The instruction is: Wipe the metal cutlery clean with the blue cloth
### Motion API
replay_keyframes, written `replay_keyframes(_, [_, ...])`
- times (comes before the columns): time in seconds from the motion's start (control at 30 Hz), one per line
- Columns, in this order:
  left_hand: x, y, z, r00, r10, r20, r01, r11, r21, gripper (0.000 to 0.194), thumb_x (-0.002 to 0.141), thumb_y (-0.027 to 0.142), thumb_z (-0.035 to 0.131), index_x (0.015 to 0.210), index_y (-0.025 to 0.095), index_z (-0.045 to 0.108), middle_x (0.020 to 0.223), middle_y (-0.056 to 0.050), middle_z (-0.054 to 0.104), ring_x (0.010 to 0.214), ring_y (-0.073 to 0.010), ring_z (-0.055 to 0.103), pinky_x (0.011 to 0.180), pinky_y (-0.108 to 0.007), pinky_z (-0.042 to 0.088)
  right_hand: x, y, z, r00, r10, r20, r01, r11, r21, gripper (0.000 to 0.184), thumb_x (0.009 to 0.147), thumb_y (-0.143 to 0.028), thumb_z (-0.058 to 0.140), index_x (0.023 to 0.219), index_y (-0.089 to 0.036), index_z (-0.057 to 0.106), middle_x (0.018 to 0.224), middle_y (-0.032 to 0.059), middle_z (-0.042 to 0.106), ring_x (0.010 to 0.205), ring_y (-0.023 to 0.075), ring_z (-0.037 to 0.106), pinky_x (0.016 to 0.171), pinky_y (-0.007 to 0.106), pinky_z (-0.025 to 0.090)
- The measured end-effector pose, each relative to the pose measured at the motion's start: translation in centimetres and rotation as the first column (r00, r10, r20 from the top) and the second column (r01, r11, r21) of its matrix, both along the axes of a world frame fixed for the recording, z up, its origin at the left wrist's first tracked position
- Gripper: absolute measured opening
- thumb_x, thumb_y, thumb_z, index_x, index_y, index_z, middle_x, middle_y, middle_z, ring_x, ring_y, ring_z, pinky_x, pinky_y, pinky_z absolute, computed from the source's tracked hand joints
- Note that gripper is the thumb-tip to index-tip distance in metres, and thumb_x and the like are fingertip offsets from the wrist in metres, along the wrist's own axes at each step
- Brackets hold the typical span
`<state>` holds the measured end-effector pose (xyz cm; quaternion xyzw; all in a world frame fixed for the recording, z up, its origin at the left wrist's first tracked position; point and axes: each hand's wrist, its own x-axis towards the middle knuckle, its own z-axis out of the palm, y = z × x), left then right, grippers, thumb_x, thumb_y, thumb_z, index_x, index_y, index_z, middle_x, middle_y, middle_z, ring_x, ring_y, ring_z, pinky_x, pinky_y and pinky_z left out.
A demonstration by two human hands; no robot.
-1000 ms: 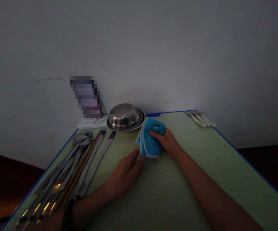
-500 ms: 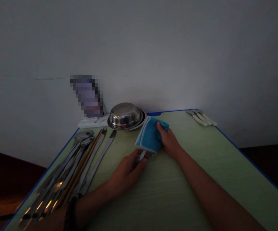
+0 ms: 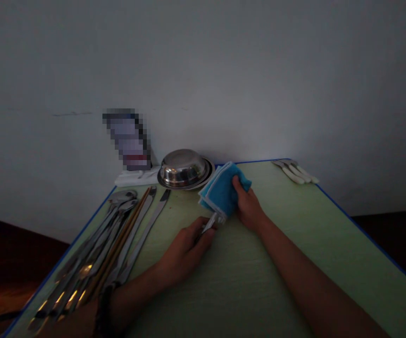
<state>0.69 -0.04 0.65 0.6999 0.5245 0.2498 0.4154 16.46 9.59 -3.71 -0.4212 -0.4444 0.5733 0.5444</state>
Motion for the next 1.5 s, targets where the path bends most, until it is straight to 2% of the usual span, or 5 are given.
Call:
replay_keyframes(0.27, [-0.2, -0.3, -0.3, 0.978, -0.014, 0.206, 0.041, 0.991, -0.129, 0.028, 0.089, 0.038, 0.031, 0.08, 0.018, 0.047, 0.061, 0.005, 0.04, 0.055, -0.0096, 0.038, 0.05, -0.021, 0.032, 0.2, 0.3, 0.9, 0.937, -0.217, -0.274, 0.147, 0.955, -0.256, 0.055, 0.07, -0.058, 0.05, 0.111, -0.021, 0.048, 0.115, 0.0077, 0.058, 0.095, 0.0227, 0.06, 0.074, 0.038, 0.05])
replay_keyframes(0.6, [-0.3, -0.4, -0.2, 0.98, -0.201, -0.002, 0.201, 0.978, -0.05, 0.026, 0.087, 0.039, 0.038, 0.076, 0.017, 0.047, 0.063, 0.004, 0.041, 0.058, -0.0101, 0.04, 0.052, -0.022, 0.031, 0.5, -0.1, 0.3, 0.998, 0.059, 0.033, -0.058, 0.998, -0.012, 0.041, 0.066, -0.047, 0.061, 0.097, -0.02, 0.062, 0.096, 0.0035, 0.067, 0.093, 0.0216, 0.06, 0.085, 0.037, 0.044])
replay_keyframes(0.77, [-0.1, -0.2, -0.3, 0.956, -0.246, -0.159, 0.249, 0.968, 0.0, 0.024, 0.085, 0.036, 0.04, 0.071, 0.017, 0.044, 0.062, 0.004, 0.042, 0.056, -0.0103, 0.04, 0.051, -0.022, 0.03, 0.6, -0.1, 0.2, 0.992, 0.125, -0.02, -0.126, 0.992, -0.019, 0.039, 0.063, -0.041, 0.066, 0.096, -0.021, 0.061, 0.1, 0.0043, 0.066, 0.091, 0.0206, 0.061, 0.083, 0.037, 0.045])
replay_keyframes(1.2, [-0.1, 0.0, -0.4, 0.96, -0.239, -0.146, 0.241, 0.97, -0.001, 0.029, 0.086, 0.037, 0.039, 0.066, 0.017, 0.042, 0.057, 0.006, 0.036, 0.052, -0.0081, 0.037, 0.048, -0.021, 0.027, 0.1, 0.7, -0.2, 0.962, -0.16, -0.22, 0.145, 0.986, -0.086, 0.033, 0.07, -0.04, 0.06, 0.098, -0.024, 0.056, 0.1, 0.0012, 0.065, 0.1, 0.0179, 0.057, 0.092, 0.037, 0.041])
replay_keyframes(1.5, [0.0, -0.3, -0.5, 0.942, -0.274, -0.195, 0.286, 0.958, 0.037, 0.025, 0.086, 0.036, 0.041, 0.072, 0.016, 0.047, 0.061, 0.005, 0.042, 0.055, -0.0084, 0.041, 0.051, -0.02, 0.031, 0.3, -0.2, 0.8, 0.981, 0.019, -0.192, -0.028, 0.999, -0.045, 0.04, 0.065, -0.039, 0.065, 0.101, -0.023, 0.058, 0.107, 0.0033, 0.064, 0.098, 0.0189, 0.058, 0.088, 0.036, 0.043])
